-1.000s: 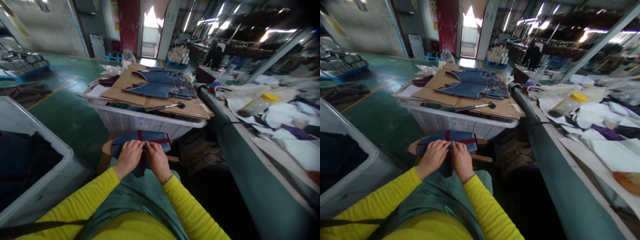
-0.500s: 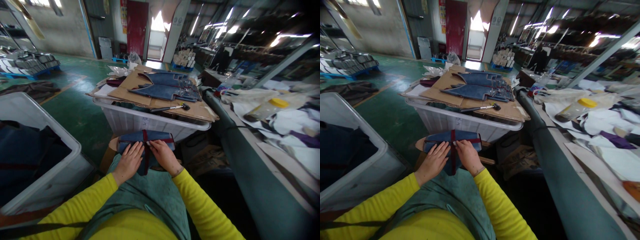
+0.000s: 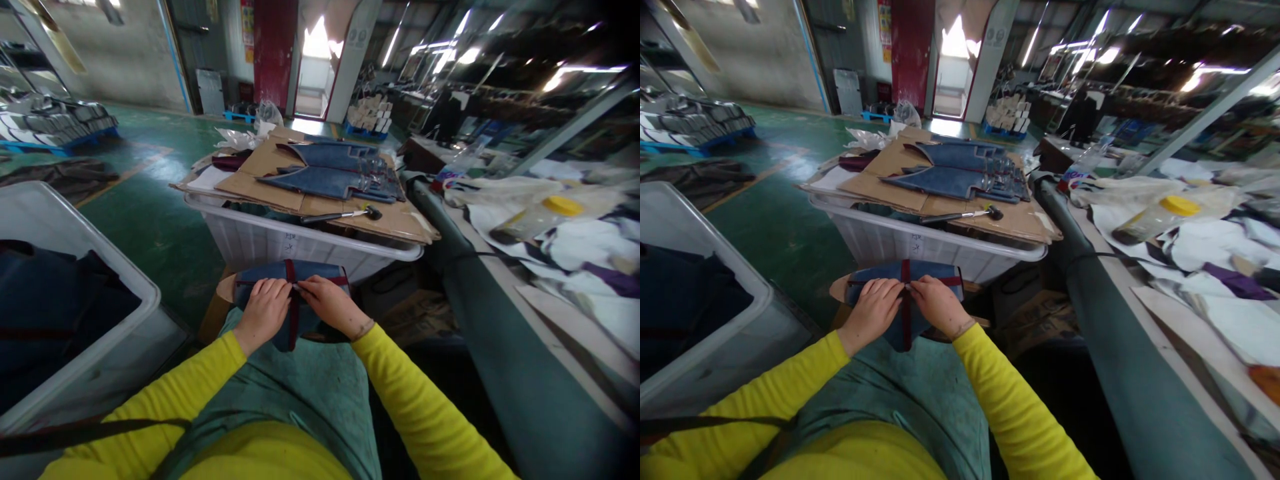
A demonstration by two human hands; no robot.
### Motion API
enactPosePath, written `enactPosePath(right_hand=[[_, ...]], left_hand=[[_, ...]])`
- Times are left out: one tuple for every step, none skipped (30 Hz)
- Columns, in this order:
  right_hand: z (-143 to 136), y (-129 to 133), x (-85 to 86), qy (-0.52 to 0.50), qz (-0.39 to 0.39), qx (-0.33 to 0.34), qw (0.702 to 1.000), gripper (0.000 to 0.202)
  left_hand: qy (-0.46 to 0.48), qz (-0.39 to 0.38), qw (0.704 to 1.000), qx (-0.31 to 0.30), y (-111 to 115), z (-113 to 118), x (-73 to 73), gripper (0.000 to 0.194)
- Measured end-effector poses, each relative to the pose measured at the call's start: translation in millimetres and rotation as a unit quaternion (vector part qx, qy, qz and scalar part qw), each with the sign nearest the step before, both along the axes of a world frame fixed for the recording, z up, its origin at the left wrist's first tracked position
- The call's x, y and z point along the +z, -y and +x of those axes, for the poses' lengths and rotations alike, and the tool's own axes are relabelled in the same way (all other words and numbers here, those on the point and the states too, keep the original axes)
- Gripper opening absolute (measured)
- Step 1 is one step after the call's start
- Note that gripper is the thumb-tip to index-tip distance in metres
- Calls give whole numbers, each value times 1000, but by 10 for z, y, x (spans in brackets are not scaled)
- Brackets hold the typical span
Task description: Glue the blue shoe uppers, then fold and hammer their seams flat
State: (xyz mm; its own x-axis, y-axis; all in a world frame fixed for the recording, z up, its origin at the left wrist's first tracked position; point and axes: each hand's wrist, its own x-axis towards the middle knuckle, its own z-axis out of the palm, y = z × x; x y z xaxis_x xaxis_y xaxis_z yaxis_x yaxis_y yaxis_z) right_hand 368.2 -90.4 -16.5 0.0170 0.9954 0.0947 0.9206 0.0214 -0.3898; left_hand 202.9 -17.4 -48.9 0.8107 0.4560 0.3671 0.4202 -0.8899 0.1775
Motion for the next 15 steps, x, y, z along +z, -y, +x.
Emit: enactPosePath(right_hand=[[-13, -6, -4, 5, -1, -3, 1000, 24], [-30, -10, -11, 13, -2, -7, 1000, 24], [-49, -13, -20, 23, 0, -11, 1000, 24], [-69, -16, -30, 36, 2, -15, 999, 25], [-87, -21, -39, 48, 4, -18, 999, 25], [-103, -28, -48, 61, 6, -21, 998, 25], [-116, -39, -54, 72, 7, -23, 997, 25], [-125, -54, -58, 81, 7, -23, 996, 24], [-131, -73, -59, 89, 7, -22, 996, 24], [-134, -95, -59, 96, 6, -20, 995, 24], [-135, -119, -58, 103, 5, -16, 995, 25], [-136, -141, -57, 107, 5, -10, 994, 26], [-136, -160, -60, 109, 5, -6, 994, 28], [-137, -175, -66, 106, 8, -4, 994, 29], [-140, -184, -78, 99, 11, -5, 995, 30]], left_hand=[[5, 2, 1000, -5, -9, -12, -30, 31], [8, 3, 1000, -6, -16, -24, -59, 32], [9, 2, 1000, -5, -21, -32, -83, 32], [9, 0, 1000, -5, -26, -36, -101, 32], [8, -4, 1000, -4, -31, -35, -112, 31], [7, -8, 1000, -5, -36, -30, -116, 31], [6, -12, 1000, -5, -41, -23, -116, 31], [5, -17, 1000, -6, -45, -15, -113, 30], [4, -21, 1000, -6, -50, -8, -108, 30], [4, -25, 1000, -6, -55, -3, -102, 30], [3, -28, 1000, -4, -58, 0, -95, 30], [3, -31, 1000, -1, -61, -1, -88, 29], [3, -34, 999, 2, -62, -6, -80, 29], [2, -36, 999, 2, -63, -13, -72, 29], [1, -39, 999, 1, -61, -23, -64, 29]])
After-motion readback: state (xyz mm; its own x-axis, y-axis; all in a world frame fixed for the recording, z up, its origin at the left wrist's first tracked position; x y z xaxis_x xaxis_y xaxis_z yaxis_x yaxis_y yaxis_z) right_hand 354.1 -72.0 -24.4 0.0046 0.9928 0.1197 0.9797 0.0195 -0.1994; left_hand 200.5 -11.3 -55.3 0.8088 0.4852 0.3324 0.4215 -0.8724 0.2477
